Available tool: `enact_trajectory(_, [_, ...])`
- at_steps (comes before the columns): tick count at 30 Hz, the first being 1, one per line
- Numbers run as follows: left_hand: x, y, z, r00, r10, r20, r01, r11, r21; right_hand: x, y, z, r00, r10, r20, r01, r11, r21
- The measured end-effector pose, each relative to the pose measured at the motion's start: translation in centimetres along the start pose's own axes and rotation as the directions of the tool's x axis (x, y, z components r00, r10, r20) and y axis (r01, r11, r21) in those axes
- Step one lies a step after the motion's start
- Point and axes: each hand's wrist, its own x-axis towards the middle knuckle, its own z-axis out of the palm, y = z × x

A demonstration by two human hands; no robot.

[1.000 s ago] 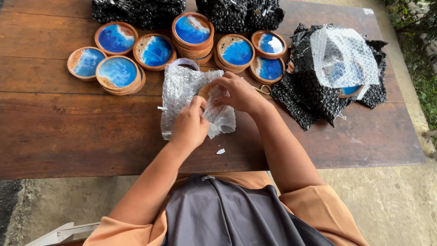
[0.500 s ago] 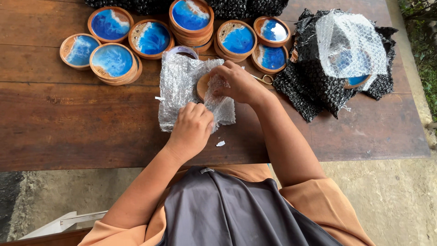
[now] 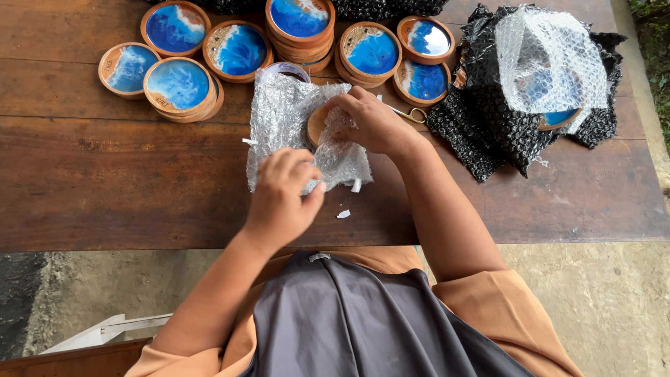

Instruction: The person packages handmade resin-filled wooden coasters by wrapping them in bubble wrap and thin foam sheets, then securing the packaging with strips of tape cut using scissors.

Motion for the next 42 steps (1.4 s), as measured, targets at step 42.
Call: enact_trajectory(42, [-1.6, 4.4, 0.5, 0.946, 0.244, -0.215, -0.26, 0.964, -0.05, 0.5, 1.6, 1.3, 0.999, 0.033, 0.02, -0.032, 0.998, -0.059])
